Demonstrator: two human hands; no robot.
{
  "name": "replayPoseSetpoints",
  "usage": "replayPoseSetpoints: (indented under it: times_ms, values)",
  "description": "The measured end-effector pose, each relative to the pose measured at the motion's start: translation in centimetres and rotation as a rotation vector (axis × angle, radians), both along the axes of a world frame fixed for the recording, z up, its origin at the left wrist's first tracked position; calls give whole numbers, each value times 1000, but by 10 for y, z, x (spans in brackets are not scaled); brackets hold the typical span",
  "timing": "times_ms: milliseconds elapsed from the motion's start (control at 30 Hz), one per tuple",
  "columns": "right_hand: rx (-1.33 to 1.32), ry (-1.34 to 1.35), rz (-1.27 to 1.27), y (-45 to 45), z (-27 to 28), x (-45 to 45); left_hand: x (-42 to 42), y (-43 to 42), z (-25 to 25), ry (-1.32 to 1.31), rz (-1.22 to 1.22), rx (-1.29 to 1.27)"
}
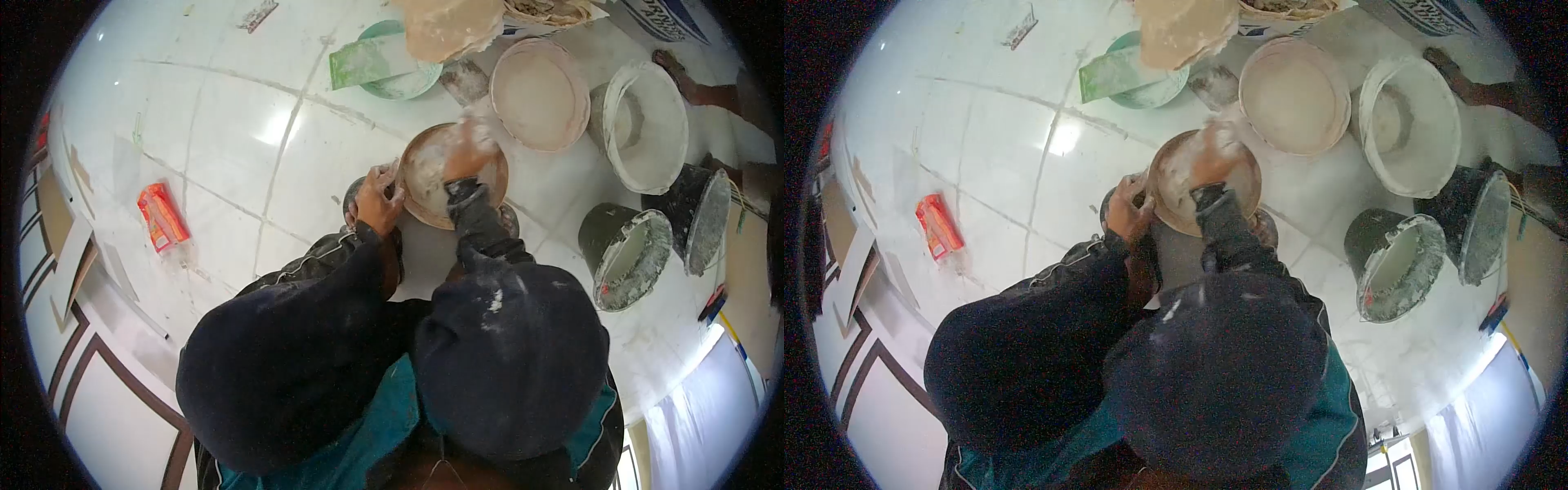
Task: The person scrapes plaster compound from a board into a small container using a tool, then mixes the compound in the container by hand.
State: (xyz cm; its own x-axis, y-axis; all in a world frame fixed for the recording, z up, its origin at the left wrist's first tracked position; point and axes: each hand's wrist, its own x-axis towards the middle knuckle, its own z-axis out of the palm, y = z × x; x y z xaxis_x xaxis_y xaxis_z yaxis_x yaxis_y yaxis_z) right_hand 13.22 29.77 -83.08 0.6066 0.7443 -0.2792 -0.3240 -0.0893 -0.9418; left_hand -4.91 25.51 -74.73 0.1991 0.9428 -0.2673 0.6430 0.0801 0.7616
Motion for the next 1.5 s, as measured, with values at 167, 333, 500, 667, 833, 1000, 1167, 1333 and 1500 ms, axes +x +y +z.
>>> replayPoseSetpoints:
  times_ms: [167, 333, 500, 667, 833, 1000, 1167, 1333, 1500]
  values:
    - [-96, -238, -10, 16, -32, 13, -1, 8, 5, -13, 63, -62]
    - [-193, -210, -64, 28, 68, -27, -5, 3, -3, 60, 7, 32]
    - [-90, -123, 51, 31, 34, -4, -3, 15, 3, 47, -13, -36]
    - [357, 220, 404, 7, 53, 13, -8, 16, 3, 10, -70, -13]
    - [168, -1489, 308, 22, 45, 21, -8, 30, 0, -12, -83, 32]
    - [-200, -3, 146, 11, 61, 19, -1, 63, -5, -5, -232, 108]
    - [30, -308, 199, 9, 57, -3, -6, 67, -14, 1, -270, 52]
    - [54, -407, 60, 33, 54, -2, -7, 74, -20, -24, -314, 30]
    - [29, -468, 114, 37, 44, 16, -3, 87, -18, -72, -337, -9]
